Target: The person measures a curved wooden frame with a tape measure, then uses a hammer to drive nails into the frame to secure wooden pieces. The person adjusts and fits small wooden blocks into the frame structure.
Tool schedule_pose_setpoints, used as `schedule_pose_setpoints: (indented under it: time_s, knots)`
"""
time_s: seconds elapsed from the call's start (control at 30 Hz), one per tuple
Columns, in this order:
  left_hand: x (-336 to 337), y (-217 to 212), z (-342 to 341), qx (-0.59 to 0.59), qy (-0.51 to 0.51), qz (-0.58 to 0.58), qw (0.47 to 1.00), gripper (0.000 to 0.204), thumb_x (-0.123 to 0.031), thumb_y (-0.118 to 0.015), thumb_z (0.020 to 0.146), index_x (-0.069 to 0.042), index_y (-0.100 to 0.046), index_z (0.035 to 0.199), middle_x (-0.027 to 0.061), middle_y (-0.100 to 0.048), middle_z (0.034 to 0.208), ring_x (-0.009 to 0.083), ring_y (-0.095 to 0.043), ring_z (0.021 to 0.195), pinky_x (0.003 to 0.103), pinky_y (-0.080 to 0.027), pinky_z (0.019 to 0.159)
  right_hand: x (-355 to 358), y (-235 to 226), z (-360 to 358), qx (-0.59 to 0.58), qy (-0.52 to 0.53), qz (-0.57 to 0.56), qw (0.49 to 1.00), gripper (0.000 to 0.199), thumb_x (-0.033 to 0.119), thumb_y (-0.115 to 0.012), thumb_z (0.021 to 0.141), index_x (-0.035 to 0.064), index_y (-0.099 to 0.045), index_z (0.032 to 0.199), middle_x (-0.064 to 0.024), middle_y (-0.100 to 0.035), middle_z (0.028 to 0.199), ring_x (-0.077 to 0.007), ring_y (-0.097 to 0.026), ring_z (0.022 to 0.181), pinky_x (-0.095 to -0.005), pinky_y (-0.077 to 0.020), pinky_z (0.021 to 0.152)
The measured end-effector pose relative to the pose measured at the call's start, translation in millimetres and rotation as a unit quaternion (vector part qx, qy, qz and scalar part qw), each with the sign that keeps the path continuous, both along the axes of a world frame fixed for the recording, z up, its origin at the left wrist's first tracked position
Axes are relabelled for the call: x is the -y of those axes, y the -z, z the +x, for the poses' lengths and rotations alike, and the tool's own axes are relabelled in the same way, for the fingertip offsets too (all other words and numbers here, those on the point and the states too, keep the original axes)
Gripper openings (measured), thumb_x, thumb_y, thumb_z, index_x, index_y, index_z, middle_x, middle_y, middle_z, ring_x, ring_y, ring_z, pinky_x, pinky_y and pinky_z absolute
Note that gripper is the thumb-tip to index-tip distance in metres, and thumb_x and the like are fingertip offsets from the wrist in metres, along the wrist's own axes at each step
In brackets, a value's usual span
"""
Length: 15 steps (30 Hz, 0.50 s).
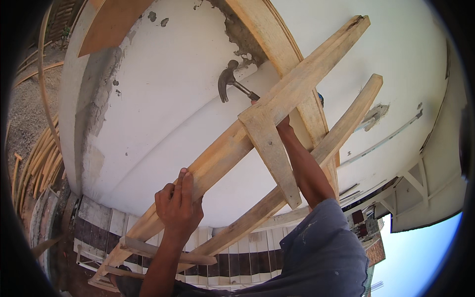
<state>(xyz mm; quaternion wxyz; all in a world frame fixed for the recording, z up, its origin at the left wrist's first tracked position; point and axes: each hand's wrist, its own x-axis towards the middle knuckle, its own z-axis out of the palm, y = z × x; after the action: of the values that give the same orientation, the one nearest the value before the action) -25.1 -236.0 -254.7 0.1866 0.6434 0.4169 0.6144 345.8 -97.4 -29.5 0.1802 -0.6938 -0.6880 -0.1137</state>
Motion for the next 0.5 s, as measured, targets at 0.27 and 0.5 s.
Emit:
schedule_pose_setpoints:
  time_s: [0.27,0.5]
  knots:
    - [-4,2,4,0.02,-0.019,0.028,0.999,0.074,-0.008,-0.084,0.06,-0.002,-0.058,0.129,0.0122,-0.068,0.125,0.0257,-0.056,0.087,0.037,-0.04,0.074,-4,-25,-33,-0.248,-0.069,-0.012,0.966,0.038,0.034,-0.075,0.084,0.008,-0.066,0.11,-0.0081,-0.068,0.107,-0.026,-0.064,0.103,-0.0387,-0.052,0.089]
    - [-2,0,1,0.011,-0.01,0.015,1.0,0.072,-0.009,-0.086,0.063,-0.002,-0.058,0.13,0.0114,-0.068,0.125,0.027,-0.055,0.087,0.037,-0.042,0.079,26,-3,-85,-0.011,-0.083,-0.04,0.996,0.044,0.041,-0.08,0.073,0.0103,-0.069,0.102,-0.0098,-0.068,0.105,-0.0308,-0.065,0.099,-0.0436,-0.0502,0.084]
